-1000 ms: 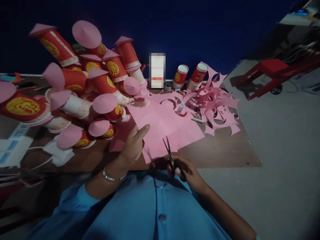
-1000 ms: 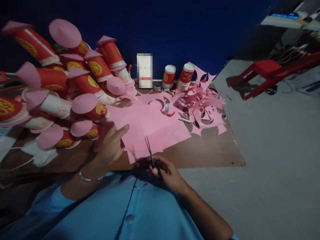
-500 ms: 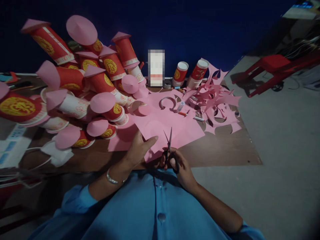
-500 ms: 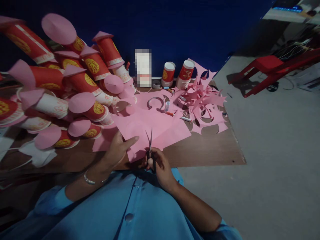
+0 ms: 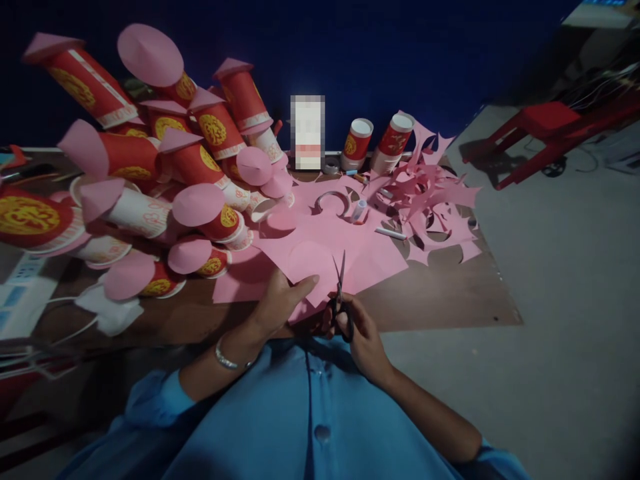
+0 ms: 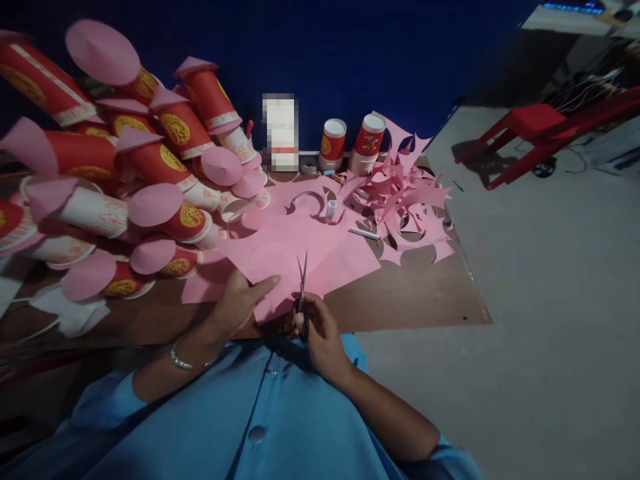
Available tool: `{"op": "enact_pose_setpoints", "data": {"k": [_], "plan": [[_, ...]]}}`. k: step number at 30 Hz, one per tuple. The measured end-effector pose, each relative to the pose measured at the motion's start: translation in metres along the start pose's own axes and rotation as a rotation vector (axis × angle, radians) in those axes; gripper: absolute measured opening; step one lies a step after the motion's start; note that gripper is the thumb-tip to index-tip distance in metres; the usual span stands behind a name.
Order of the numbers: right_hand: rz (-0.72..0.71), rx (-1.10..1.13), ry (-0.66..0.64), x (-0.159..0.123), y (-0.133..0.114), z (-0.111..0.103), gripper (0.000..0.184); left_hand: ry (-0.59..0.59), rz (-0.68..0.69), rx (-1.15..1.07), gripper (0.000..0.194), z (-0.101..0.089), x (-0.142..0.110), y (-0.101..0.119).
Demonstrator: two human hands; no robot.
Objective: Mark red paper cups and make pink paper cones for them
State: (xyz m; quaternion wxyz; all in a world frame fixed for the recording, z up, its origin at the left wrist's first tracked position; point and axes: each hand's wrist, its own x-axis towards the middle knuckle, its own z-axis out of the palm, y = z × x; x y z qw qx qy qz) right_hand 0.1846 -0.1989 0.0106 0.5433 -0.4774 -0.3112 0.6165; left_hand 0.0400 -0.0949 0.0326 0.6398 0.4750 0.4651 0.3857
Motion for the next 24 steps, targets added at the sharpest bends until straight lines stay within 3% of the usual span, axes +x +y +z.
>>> {"op": "enact_pose_setpoints", "data": {"k": [9,24], "plan": [[-0.015,-0.045,-0.009,-0.0003,-0.0012,-0.0013,0.044,0.017,-0.024,-0.066,0.023,0.0011,-0.0006,0.0011],[-0.004,-0.022,0.013,0.0007,0.0005,-0.0022,0.044,0.044,-0.059,-0.057,0.028,0.0006,-0.0002,0.0002]]}}
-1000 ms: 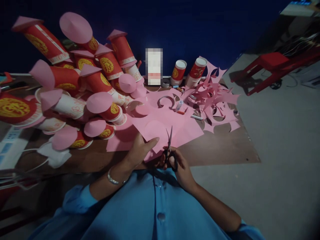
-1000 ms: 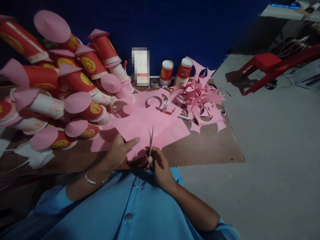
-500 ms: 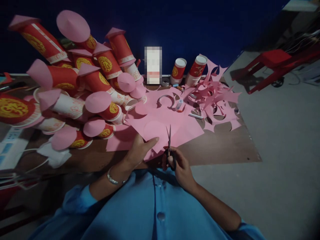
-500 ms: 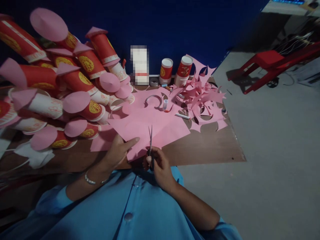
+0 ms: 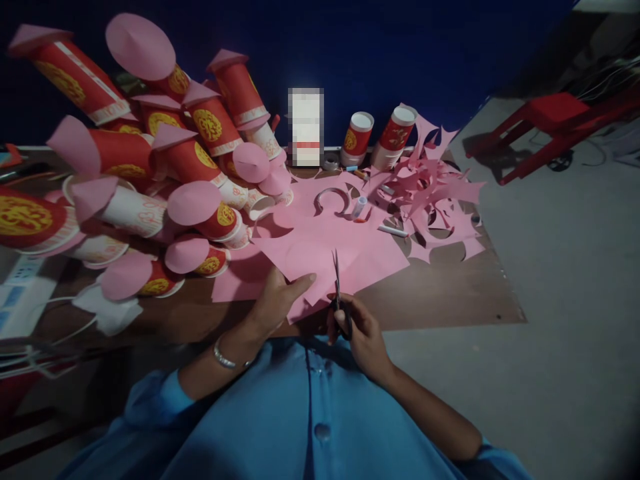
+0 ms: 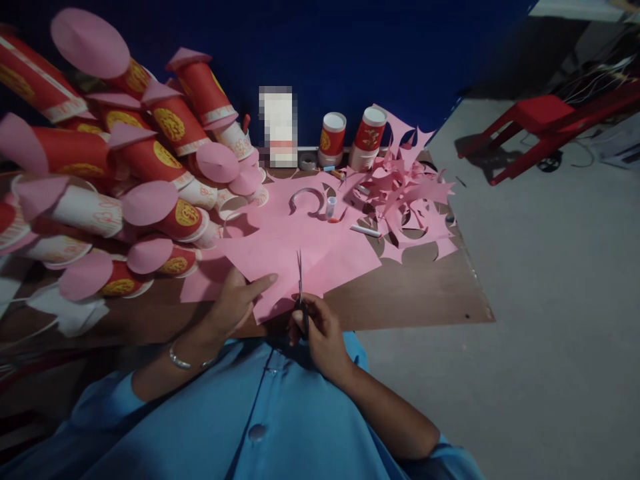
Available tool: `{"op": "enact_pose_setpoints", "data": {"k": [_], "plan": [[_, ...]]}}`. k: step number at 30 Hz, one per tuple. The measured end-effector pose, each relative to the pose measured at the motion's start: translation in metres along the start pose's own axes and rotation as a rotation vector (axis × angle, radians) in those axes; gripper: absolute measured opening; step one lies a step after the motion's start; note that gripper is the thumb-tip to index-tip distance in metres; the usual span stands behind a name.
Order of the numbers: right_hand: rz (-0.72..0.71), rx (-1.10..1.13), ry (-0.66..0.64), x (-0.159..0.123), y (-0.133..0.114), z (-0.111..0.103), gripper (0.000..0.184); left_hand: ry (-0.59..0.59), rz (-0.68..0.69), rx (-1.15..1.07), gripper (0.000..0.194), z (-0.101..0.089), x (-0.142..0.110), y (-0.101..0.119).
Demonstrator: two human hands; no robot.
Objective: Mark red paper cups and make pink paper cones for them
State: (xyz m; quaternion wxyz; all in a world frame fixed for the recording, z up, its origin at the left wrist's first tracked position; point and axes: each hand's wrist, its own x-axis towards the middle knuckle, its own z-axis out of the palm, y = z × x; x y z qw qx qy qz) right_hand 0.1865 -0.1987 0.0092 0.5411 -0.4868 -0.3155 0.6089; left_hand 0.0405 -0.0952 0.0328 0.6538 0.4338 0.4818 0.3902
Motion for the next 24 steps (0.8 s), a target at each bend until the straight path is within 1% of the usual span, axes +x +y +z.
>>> {"op": "enact_pose_setpoints", "data": {"k": [6,9,12,16,24], "plan": [[0.011,0.022,0.006,-0.0003,0.0004,-0.0009,0.045,0.022,0.002,-0.027,0.028,0.0003,-0.0005,0.0004],[0.034,0.038,-0.001,-0.0006,-0.0006,-0.0007,0.047,0.043,-0.004,-0.121,0.028,0.0016,-0.0004,0.0015],[0.063,0.043,-0.008,-0.0010,-0.0022,-0.0007,0.049,0.066,0.018,-0.192,0.032,0.0017,0.0015,0.0007],[0.093,0.056,-0.003,-0.0008,-0.0030,-0.0013,0.050,0.069,0.021,-0.182,0.035,-0.0009,0.0046,-0.0024],[0.098,0.052,-0.023,0.0003,-0.0034,-0.0021,0.047,0.090,0.003,-0.142,0.036,-0.0044,0.0046,-0.0014]]}}
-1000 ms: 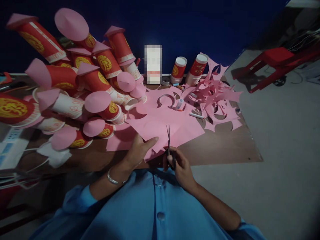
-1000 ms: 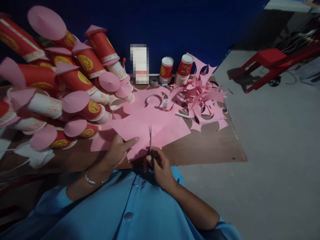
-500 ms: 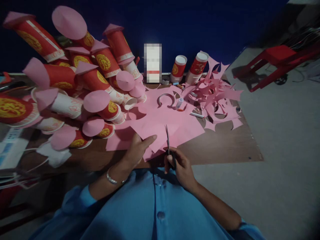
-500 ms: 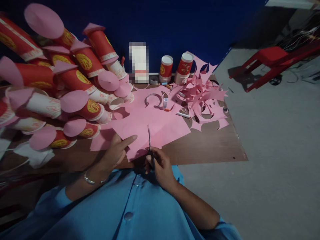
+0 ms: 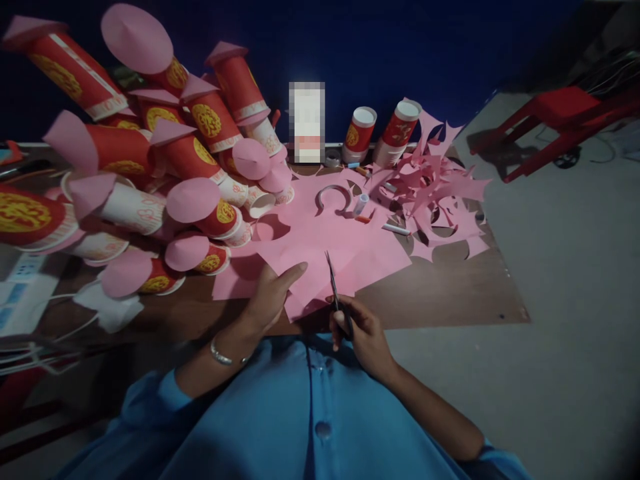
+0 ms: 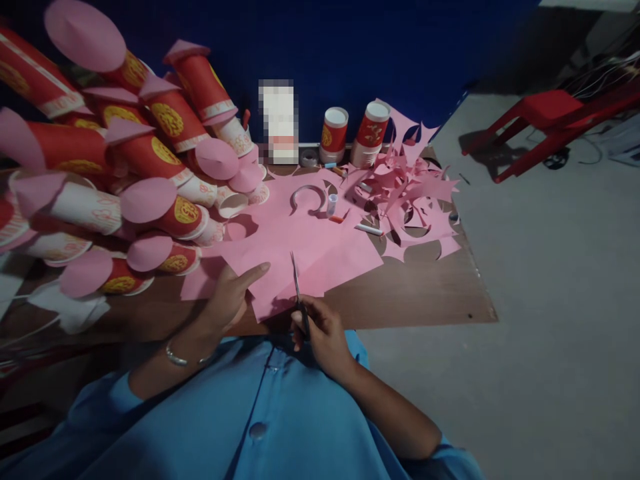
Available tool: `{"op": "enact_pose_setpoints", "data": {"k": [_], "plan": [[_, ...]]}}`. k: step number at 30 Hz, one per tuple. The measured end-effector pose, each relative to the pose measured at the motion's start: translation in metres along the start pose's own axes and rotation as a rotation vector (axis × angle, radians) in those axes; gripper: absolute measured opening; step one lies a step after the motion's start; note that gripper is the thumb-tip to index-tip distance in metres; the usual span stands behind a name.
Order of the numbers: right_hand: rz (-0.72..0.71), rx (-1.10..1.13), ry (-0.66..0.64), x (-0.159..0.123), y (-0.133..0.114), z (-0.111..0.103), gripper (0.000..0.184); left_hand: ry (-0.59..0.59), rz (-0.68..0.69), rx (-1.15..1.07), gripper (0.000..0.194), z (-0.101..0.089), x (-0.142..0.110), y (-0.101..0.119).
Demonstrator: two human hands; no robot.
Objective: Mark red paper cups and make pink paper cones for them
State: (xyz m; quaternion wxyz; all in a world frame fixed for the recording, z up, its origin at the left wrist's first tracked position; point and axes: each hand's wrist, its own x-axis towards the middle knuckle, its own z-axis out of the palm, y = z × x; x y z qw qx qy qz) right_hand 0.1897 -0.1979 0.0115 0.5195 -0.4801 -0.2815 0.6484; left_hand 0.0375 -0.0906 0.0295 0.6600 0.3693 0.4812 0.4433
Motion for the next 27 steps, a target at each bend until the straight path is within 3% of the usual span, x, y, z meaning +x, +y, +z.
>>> {"op": "enact_pose_setpoints", "data": {"k": [9,15,27], "plan": [[0.034,-0.017,0.013,-0.001,-0.001,-0.002,0.049,0.006,-0.014,0.019,0.026,-0.005,0.001,-0.001],[0.073,0.010,0.002,-0.001,-0.002,-0.006,0.048,0.030,-0.036,-0.015,0.034,-0.002,0.000,0.006],[0.091,-0.016,0.006,0.000,-0.004,-0.008,0.047,0.019,-0.066,-0.007,0.031,-0.006,-0.002,0.011]]}}
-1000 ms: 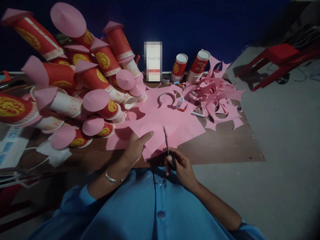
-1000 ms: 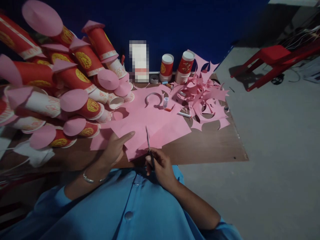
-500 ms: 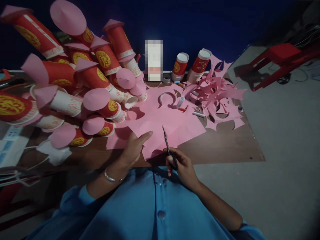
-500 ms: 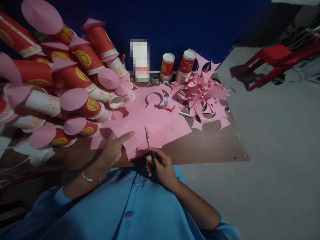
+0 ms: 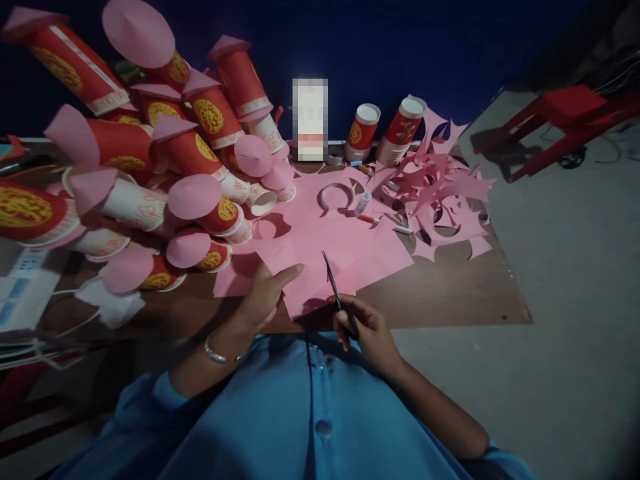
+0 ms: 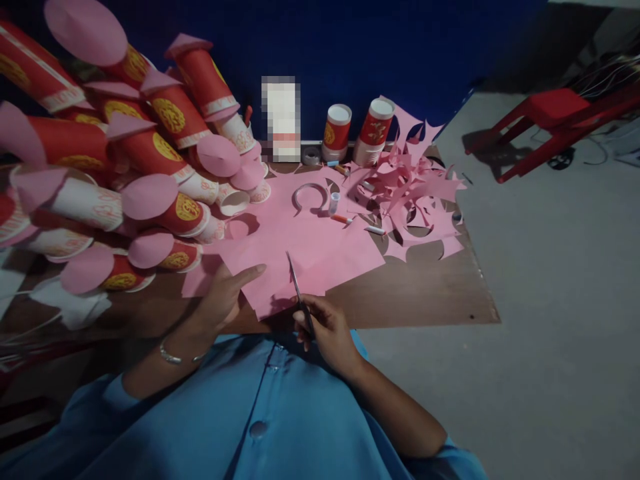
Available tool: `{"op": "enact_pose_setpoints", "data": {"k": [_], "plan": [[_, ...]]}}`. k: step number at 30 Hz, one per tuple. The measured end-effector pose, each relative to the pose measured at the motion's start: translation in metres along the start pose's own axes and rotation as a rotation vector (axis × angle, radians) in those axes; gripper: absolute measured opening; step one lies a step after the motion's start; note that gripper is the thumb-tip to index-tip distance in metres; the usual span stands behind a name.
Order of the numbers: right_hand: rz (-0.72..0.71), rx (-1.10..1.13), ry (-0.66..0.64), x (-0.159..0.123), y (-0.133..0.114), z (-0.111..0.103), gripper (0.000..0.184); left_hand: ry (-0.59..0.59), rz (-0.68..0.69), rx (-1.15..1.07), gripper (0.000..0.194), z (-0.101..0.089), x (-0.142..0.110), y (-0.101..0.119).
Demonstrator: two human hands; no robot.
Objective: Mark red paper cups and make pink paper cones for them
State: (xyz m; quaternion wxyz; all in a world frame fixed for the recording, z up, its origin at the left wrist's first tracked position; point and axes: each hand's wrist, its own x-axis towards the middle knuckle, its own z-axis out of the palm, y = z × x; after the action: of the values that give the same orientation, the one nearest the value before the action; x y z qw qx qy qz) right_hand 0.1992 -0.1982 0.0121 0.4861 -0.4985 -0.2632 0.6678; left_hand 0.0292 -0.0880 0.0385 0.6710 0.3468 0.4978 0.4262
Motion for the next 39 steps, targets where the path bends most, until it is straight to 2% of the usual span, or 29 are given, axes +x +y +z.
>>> {"op": "enact_pose_setpoints", "data": {"k": [8,14,20,33,39], "plan": [[0.009,-0.023,0.002,0.000,0.000,-0.003,0.046,0.003,-0.001,0.026,0.030,-0.003,0.000,-0.002],[0.017,-0.028,-0.015,0.003,0.000,-0.008,0.046,-0.033,0.026,0.059,0.044,-0.007,0.001,-0.002],[0.030,-0.025,-0.033,0.003,0.000,-0.009,0.045,-0.035,0.018,0.075,0.050,-0.011,0.004,-0.001],[0.049,-0.040,-0.029,0.007,-0.003,-0.012,0.049,-0.088,-0.005,0.099,0.050,-0.017,0.003,0.003],[0.040,-0.096,-0.065,0.007,-0.006,-0.016,0.044,-0.095,-0.027,0.110,0.050,-0.022,0.005,0.006]]}}
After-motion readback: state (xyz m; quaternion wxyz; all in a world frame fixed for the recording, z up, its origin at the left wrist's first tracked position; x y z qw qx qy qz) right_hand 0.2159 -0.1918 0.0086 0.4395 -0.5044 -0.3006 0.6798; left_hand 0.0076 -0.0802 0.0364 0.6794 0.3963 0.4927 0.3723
